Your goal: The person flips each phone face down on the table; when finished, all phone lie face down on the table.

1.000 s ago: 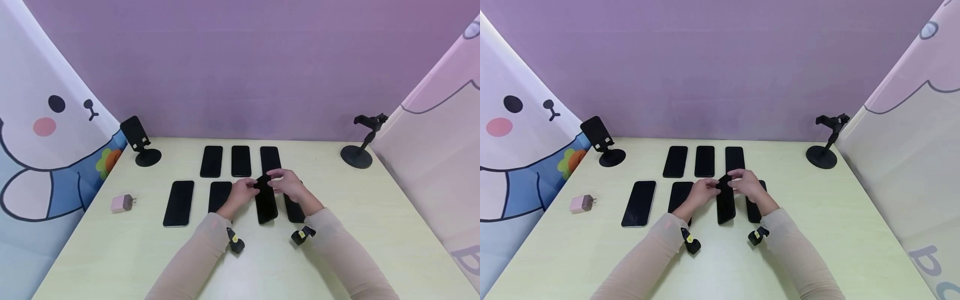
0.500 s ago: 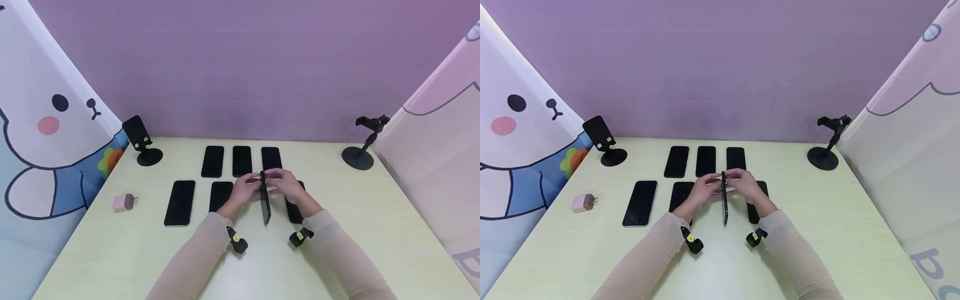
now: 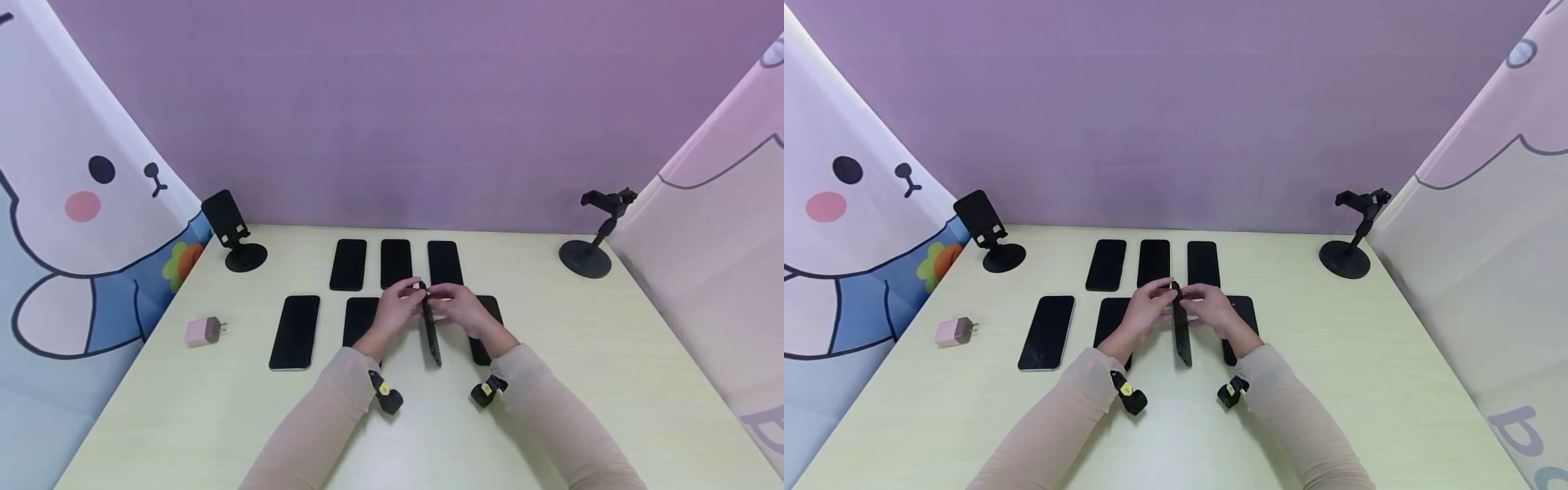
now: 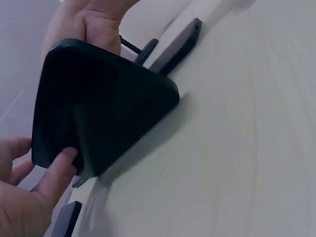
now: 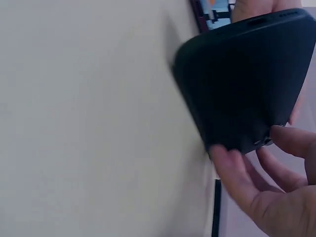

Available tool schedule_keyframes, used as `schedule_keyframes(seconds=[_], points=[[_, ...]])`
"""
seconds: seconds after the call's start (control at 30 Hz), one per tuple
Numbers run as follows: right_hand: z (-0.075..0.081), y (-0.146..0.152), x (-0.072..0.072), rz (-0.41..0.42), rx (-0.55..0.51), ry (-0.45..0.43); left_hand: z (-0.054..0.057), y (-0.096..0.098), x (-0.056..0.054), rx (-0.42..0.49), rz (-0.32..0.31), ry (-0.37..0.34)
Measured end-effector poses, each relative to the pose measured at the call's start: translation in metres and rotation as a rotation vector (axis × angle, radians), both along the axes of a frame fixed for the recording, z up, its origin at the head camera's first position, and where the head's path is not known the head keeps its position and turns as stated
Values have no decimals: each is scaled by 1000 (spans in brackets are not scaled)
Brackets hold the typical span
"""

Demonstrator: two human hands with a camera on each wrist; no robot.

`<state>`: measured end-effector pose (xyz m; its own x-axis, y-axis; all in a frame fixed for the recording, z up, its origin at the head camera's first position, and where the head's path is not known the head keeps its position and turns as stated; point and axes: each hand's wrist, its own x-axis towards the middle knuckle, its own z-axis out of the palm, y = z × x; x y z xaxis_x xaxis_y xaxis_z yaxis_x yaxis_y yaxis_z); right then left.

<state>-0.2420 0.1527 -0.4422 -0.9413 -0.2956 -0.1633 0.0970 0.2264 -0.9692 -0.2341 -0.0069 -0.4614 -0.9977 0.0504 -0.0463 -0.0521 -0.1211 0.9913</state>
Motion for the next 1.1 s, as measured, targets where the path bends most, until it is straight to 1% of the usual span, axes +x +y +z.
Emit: schedule_keyframes(seconds=[0.1, 0.3, 0.43, 0.53, 0.63, 0.83, 0.97, 1.1], points=[[-4, 0, 0, -2, 55, -6, 2, -4, -1, -103, 2, 18], [-8, 0, -3, -18, 96, -5, 8, -14, -4, -296, -54, 80], [-9, -1, -3, -32, 131, -11, 11, -19, -5, -412, -85, 99], [-9, -2, -2, -45, 153, -10, 12, -21, -5, -504, -87, 102], [-8, -3, -1, -48, 176, -4, 11, -21, -5, -564, -81, 97], [-8, -3, -3, -62, 250, 12, 7, -20, -4, -641, -64, 81], [-8, -3, -5, -64, 310, 34, 4, -20, -6, -744, -63, 91], [-7, -6, -5, -53, 410, 72, 1, -20, -6, -840, -80, 93]])
